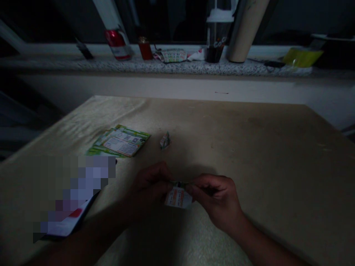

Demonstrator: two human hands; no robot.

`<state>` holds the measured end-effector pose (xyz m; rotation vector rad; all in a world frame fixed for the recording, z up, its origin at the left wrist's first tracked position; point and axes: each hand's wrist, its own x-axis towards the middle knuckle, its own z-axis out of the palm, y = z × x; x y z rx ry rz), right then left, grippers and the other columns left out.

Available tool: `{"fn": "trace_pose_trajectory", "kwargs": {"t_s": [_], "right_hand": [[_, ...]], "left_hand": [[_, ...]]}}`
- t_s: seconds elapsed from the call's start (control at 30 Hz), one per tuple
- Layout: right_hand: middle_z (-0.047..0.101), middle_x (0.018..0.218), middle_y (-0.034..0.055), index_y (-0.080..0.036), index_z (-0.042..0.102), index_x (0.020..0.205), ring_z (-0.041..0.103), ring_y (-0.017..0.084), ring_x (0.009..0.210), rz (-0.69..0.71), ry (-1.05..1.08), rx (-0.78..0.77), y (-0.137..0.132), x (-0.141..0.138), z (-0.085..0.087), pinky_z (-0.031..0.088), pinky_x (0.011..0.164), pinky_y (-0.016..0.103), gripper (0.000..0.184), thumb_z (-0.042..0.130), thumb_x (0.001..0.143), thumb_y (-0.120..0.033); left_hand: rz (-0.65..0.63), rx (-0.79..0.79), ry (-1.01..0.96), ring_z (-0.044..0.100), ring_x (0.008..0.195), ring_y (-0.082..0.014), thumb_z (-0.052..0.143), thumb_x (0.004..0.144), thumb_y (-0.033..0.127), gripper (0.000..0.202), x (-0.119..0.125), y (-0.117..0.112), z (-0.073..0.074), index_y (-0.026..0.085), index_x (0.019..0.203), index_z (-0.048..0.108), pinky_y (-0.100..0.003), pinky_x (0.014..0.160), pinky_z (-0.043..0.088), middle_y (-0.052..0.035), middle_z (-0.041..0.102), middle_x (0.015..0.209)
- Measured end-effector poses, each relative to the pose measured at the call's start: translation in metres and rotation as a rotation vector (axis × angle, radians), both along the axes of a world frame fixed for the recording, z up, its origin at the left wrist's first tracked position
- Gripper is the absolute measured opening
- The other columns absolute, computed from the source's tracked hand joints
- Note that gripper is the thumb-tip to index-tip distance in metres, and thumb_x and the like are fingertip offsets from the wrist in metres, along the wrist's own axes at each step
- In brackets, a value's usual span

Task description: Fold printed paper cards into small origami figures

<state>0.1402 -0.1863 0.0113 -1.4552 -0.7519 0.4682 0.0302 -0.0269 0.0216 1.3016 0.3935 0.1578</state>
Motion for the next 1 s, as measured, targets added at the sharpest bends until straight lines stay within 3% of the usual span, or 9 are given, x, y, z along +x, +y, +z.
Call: {"fn": "trace_pose_trajectory", "kwargs": {"t_s": [0.2, 0.47, 0.63, 0.83, 1.0], "right_hand": [[0.071, 0.057, 0.0002, -0.02, 0.077, 0.067, 0.065, 0.01, 0.047, 0.0, -0.028, -0.018, 0.0003, 0.0014, 0.0012, 0.054, 0.044, 0.015, 0.011, 0.076, 0.076, -0.015], [0.071, 0.057, 0.0013, -0.019, 0.076, 0.067, 0.064, 0.011, 0.047, 0.0, -0.006, -0.029, -0.0001, 0.0008, -0.0025, 0.054, 0.044, 0.017, 0.01, 0.077, 0.078, -0.019], [0.07, 0.056, 0.0005, -0.019, 0.076, 0.064, 0.064, 0.012, 0.047, -0.019, 0.007, -0.043, 0.0004, 0.0006, -0.0023, 0.053, 0.043, 0.017, 0.012, 0.078, 0.076, -0.019], [0.072, 0.057, 0.0006, -0.02, 0.079, 0.069, 0.066, 0.012, 0.047, -0.022, 0.041, -0.041, 0.0004, 0.002, -0.0016, 0.055, 0.045, 0.017, 0.006, 0.078, 0.076, -0.018], [0.072, 0.057, 0.0001, -0.02, 0.079, 0.068, 0.065, 0.01, 0.047, -0.035, 0.024, -0.038, 0.0002, 0.0034, -0.0006, 0.054, 0.044, 0.014, 0.008, 0.078, 0.076, -0.018]], "left_hand": [[-0.009, 0.022, -0.011, 0.053, 0.05, -0.0085, 0.062, 0.071, 0.018, 0.007, -0.0016, -0.0012, -0.0036, 0.018, 0.074, 0.057, -0.018, 0.047, 0.041, 0.0045, 0.059, 0.059], [0.026, 0.003, 0.024, 0.05, 0.044, -0.0071, 0.061, 0.068, 0.019, 0.007, 0.0018, -0.002, 0.0044, 0.018, 0.071, 0.055, -0.017, 0.044, 0.04, 0.0058, 0.056, 0.054], [0.035, 0.094, -0.014, 0.05, 0.048, -0.0069, 0.061, 0.069, 0.015, 0.007, 0.0011, -0.0003, -0.002, 0.018, 0.071, 0.054, -0.016, 0.046, 0.04, 0.0062, 0.054, 0.056], [0.028, 0.035, 0.01, 0.052, 0.049, -0.0084, 0.063, 0.072, 0.022, 0.01, 0.0022, 0.0014, -0.005, 0.017, 0.073, 0.055, -0.019, 0.047, 0.043, 0.0046, 0.058, 0.057], [0.093, 0.212, -0.041, 0.054, 0.059, -0.0094, 0.066, 0.07, 0.019, 0.007, 0.0044, 0.0046, -0.0032, 0.015, 0.072, 0.06, -0.02, 0.055, 0.044, 0.003, 0.059, 0.064]]}}
